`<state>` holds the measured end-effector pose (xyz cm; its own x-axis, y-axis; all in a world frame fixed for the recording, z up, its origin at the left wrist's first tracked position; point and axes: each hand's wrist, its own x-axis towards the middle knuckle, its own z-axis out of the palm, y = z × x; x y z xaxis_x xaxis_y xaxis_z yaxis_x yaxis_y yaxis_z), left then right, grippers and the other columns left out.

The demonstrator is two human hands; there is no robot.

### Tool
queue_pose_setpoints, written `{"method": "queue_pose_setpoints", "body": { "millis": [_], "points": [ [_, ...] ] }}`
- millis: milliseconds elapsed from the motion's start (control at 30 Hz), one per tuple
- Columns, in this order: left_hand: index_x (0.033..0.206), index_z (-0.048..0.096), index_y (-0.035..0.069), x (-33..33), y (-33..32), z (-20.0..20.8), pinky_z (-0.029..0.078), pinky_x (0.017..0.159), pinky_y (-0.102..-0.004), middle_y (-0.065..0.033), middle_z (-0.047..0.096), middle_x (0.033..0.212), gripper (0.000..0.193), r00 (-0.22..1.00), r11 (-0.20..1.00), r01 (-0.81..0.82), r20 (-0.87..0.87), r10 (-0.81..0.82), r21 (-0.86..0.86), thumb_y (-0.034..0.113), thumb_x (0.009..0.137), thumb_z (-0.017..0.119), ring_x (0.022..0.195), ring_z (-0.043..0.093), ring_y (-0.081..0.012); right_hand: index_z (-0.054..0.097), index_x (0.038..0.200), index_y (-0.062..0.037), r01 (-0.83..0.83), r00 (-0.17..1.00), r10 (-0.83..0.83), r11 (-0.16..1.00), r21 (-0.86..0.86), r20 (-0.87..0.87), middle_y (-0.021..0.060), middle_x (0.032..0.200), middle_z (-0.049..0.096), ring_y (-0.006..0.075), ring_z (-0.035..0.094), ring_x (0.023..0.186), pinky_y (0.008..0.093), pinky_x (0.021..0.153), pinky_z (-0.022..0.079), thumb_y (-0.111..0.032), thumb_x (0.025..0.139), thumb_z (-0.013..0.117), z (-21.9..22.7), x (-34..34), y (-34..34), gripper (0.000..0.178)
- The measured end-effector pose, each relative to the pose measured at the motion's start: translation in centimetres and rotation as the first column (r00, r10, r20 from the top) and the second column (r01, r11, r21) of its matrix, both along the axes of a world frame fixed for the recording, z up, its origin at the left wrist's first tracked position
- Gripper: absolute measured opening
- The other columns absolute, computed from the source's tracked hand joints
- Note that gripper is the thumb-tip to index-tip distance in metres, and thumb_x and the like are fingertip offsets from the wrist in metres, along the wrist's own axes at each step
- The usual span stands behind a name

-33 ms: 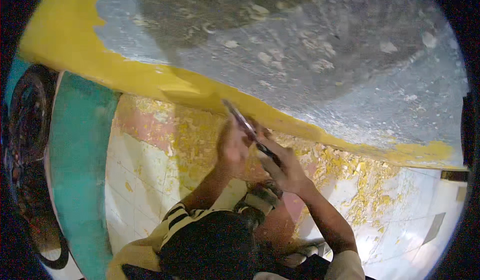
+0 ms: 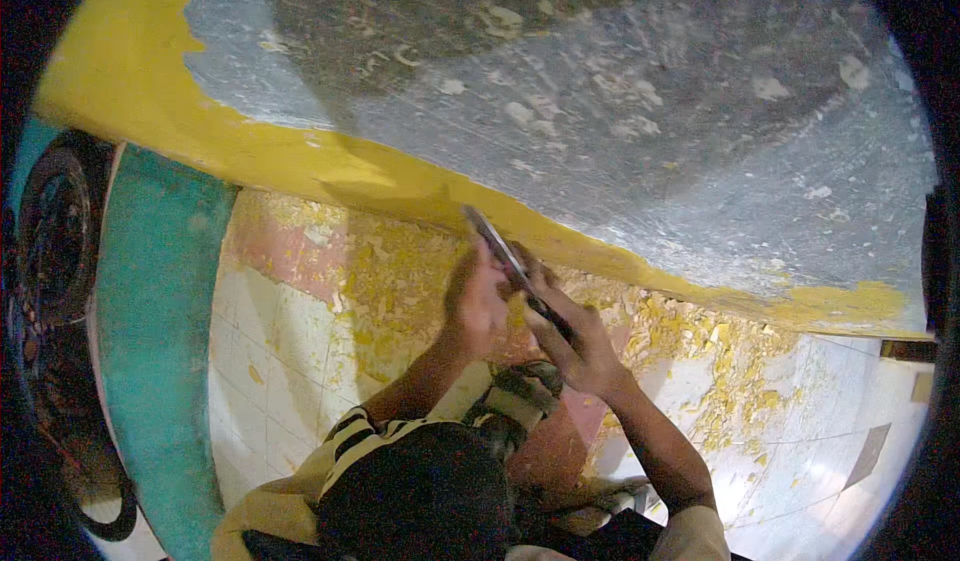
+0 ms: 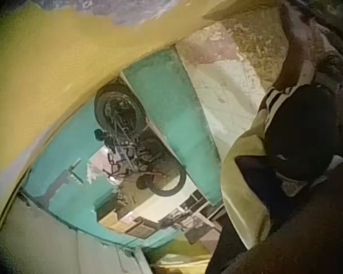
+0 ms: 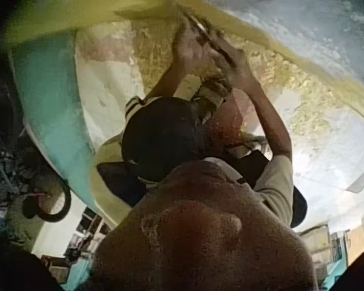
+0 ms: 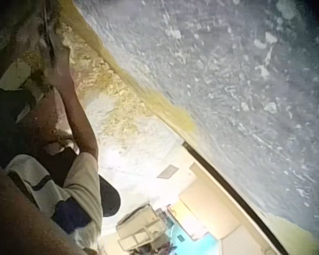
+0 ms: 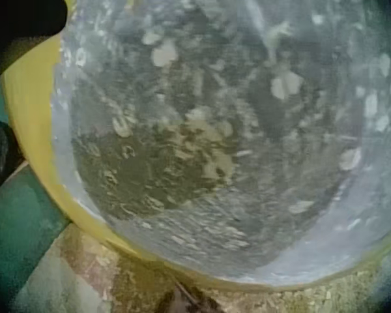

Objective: The person scrapes old yellow paint off a concrete wall using a metal putty knife.

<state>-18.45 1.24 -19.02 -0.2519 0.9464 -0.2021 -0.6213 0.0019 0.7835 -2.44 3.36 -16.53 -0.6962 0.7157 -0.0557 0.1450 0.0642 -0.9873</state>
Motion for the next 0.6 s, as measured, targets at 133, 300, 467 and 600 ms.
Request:
{"method": "queue_pose_setpoints", "body": {
  "millis": [133,300,467,600],
  "points": [
    [0.085,0.047,0.008,5.7,1.3,-0.7,0.05,0.071,-0.0431,-0.0118,0.055,0.073,0.052,0.935,0.955,0.264,0.208,-0.288,0.138,0.055,0.097,0.026,0.074,0.059,-0.0299,0.054,0.118,-0.0017,0.178,0.98,-0.18,0.984,0.027,0.081,0.0237,0.081,0.062,0.0373,0.064,0.071,0.0393,0.064,0.05,-0.01,0.087,0.058,-1.9,5.0,-2.6,0.032],
    [0.076,0.043,0.009,9.7,1.4,-1.2,0.049,0.069,-0.0433,-0.0112,0.052,0.064,0.057,0.811,0.904,0.375,0.4,-0.427,0.205,0.058,0.096,0.022,0.067,0.056,-0.0287,0.059,0.102,0.002,0.315,0.935,-0.331,0.94,0.13,0.129,0.0254,0.084,0.062,0.0386,0.064,0.074,0.0408,0.063,0.048,-0.009,0.088,0.057,-0.3,6.2,-3.0,0.017],
    [0.075,0.041,0.01,11.1,1.8,-1.5,0.049,0.07,-0.0404,-0.006,0.043,0.059,0.053,0.799,0.908,0.327,0.437,-0.414,0.263,0.056,0.096,0.025,0.064,0.052,-0.0243,0.059,0.094,0.0037,0.363,0.924,-0.377,0.917,0.166,0.064,0.0254,0.078,0.06,0.0399,0.062,0.068,0.0422,0.059,0.047,-0.007,0.088,0.058,-0.7,7.0,-3.0,0.012],
    [0.075,0.041,0.012,10.5,1.5,-0.8,0.048,0.067,-0.0392,-0.0034,0.04,0.058,0.049,0.819,0.92,0.321,0.423,-0.389,0.224,0.052,0.098,0.027,0.06,0.05,-0.0215,0.059,0.093,0.0034,0.393,0.916,-0.4,0.912,0.119,0.041,0.0249,0.075,0.06,0.0405,0.06,0.064,0.0439,0.058,0.046,-0.009,0.088,0.058,-0.4,6.2,-3.4,0.013]
  ]
}}
